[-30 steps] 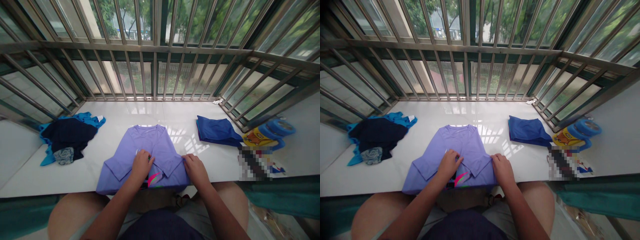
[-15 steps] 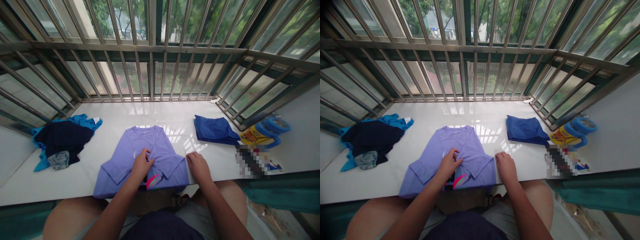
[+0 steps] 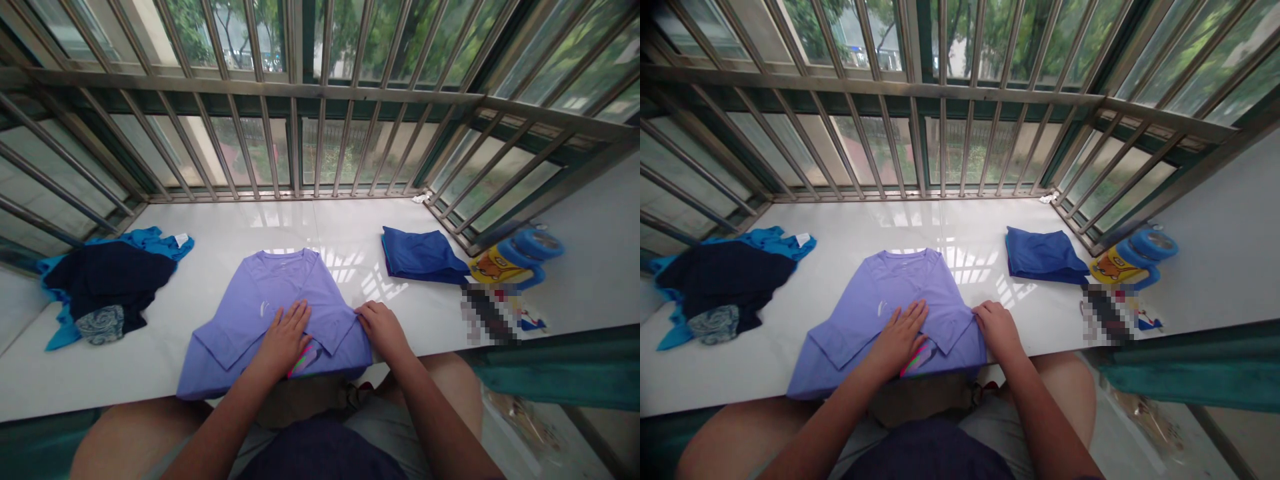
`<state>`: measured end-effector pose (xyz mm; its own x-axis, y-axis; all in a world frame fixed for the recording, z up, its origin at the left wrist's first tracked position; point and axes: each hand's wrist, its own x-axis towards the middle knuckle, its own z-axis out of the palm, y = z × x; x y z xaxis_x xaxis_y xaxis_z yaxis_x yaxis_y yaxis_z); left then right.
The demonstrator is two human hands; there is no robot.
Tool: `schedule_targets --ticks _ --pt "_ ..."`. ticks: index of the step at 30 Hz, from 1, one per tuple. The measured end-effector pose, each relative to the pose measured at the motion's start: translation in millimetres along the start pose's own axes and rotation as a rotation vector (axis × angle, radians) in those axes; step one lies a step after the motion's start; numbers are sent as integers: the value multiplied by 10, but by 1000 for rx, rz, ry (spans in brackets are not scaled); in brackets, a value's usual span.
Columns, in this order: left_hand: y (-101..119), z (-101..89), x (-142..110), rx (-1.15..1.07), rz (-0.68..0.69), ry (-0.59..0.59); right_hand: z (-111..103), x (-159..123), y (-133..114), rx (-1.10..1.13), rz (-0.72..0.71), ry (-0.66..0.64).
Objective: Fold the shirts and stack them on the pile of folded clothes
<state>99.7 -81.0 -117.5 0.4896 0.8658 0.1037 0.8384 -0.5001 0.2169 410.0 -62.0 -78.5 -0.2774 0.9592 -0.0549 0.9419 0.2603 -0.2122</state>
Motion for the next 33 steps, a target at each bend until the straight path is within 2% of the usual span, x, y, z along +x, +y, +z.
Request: schedule_targets --ticks 3,6,8,11,13,16,19,21,23,25,28,31,33 --pt "6 89 -68 39 -9 -45 -46 -3 44 -101 37 -23" --pt "29 127 -102 46 -6 -37 -14 -61 -11 -143 44 38" --pt "44 125 -101 30 -3 -25 58 -104 -121 -122 -19 86" --pt "-37 28 -30 -39 2 9 134 -103 -322 -90 -114 57" --pt "-234 -130 90 -99 -75 56 85 -2 -425 -88 -92 38" --pt "-764 -470 387 -121 -342 73 -124 373 -507 -70 -3 56" --pt "-1417 -788 756 -73 -504 49 -308 970 -553 -33 69 55" --pt "-1798 -929 982 -54 -584 -7 -338 1404 -583 -14 83 52" --pt "-2078 -1010 1163 -56 -628 -83 -305 1798 -612 -1 89 45" --pt "-2248 -1046 1288 -77 -631 -160 -253 2108 -638 43 110 6" --pt "-2343 -1071 1381 -130 -585 -252 -225 2374 -668 162 130 -84" --pt "-2321 -1140 1348 -170 -508 -259 -315 2376 -688 254 122 -42" --pt "-2262 -1223 1209 -175 -459 -208 -422 2222 -685 288 105 31"
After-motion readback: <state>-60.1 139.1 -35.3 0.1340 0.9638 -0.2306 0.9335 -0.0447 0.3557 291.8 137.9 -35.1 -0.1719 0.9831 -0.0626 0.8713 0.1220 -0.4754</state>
